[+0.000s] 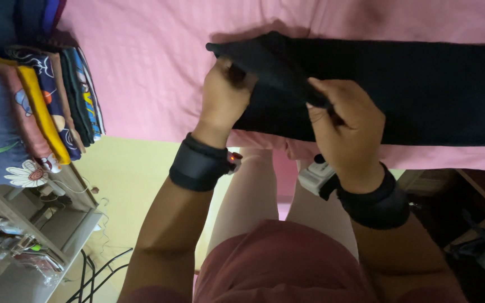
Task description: The person folds a black t-shirt on a pink bedsheet, smoothing the fabric and aligning the edges before stacking it. They then pick up a green floral top, shake it out, and fold it into a compact shape.
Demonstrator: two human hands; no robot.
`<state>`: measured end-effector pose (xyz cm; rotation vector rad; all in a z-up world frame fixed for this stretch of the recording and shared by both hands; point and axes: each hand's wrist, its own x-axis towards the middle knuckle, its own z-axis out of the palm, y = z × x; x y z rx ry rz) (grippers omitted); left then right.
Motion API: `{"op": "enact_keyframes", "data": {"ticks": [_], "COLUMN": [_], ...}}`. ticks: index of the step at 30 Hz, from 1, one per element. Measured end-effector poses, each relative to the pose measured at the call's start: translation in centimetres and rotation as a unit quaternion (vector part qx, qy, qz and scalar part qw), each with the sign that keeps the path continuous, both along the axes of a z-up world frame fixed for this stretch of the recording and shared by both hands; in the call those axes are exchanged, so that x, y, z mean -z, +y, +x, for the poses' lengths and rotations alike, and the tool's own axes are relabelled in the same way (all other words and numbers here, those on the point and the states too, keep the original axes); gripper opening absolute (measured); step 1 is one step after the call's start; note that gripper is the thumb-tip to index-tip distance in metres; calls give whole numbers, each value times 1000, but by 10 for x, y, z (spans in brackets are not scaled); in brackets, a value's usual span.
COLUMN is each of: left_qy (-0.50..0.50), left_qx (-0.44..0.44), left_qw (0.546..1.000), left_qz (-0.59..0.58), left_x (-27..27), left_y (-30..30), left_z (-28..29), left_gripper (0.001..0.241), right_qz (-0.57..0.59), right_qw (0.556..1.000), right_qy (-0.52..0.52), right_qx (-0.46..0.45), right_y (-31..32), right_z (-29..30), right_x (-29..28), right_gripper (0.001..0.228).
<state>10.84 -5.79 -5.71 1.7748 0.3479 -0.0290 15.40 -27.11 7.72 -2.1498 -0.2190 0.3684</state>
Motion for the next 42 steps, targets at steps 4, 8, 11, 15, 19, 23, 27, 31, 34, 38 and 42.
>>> {"op": "enact_keyframes", "data": {"ticks": [4, 8, 11, 15, 19, 23, 27, 31, 34, 38, 42], "left_qy": [258, 251, 234, 56, 47, 49, 262, 250, 312, 293, 361], "left_qx": [-11, -69, -71, -56, -64, -32, -72, 36, 82, -14, -22], "left_qw": [966, 950, 946, 986, 976, 977, 948, 967, 946, 936, 915], "left_qz": [-6, -171, -213, -144, -202, -205, -165, -41, 40, -196, -179], "left_x": [6, 2, -2, 58, 24, -12, -46, -33, -37, -23, -15], "left_y": [3, 1, -2, -4, -4, 20, 54, 72, 68, 60, 55], "left_z": [15, 14, 11, -16, -5, -6, -35, -90, -106, -112, -112], "left_gripper": [7, 23, 28, 32, 36, 38, 20, 13, 25, 37, 14], "right_qz": [40, 27, 36, 39, 76, 117, 51, 87, 11, -78, -129], "right_qw": [998, 999, 999, 998, 995, 984, 973, 955, 972, 970, 972], "right_qy": [-35, 21, 10, -6, 3, 117, 103, 58, 108, 199, 84], "right_qx": [-30, -15, -11, -43, -66, -73, -200, -277, -207, -118, -179], "right_y": [-2, -1, -5, -2, -1, 5, 19, 12, 12, 2, -7], "right_z": [-7, -9, -12, -11, -17, -17, -11, -23, -24, -22, -30], "right_x": [7, 5, 6, 6, 16, 16, 10, 32, 30, 41, 59], "right_gripper": [24, 31, 31, 35, 33, 37, 37, 36, 29, 40, 59]}}
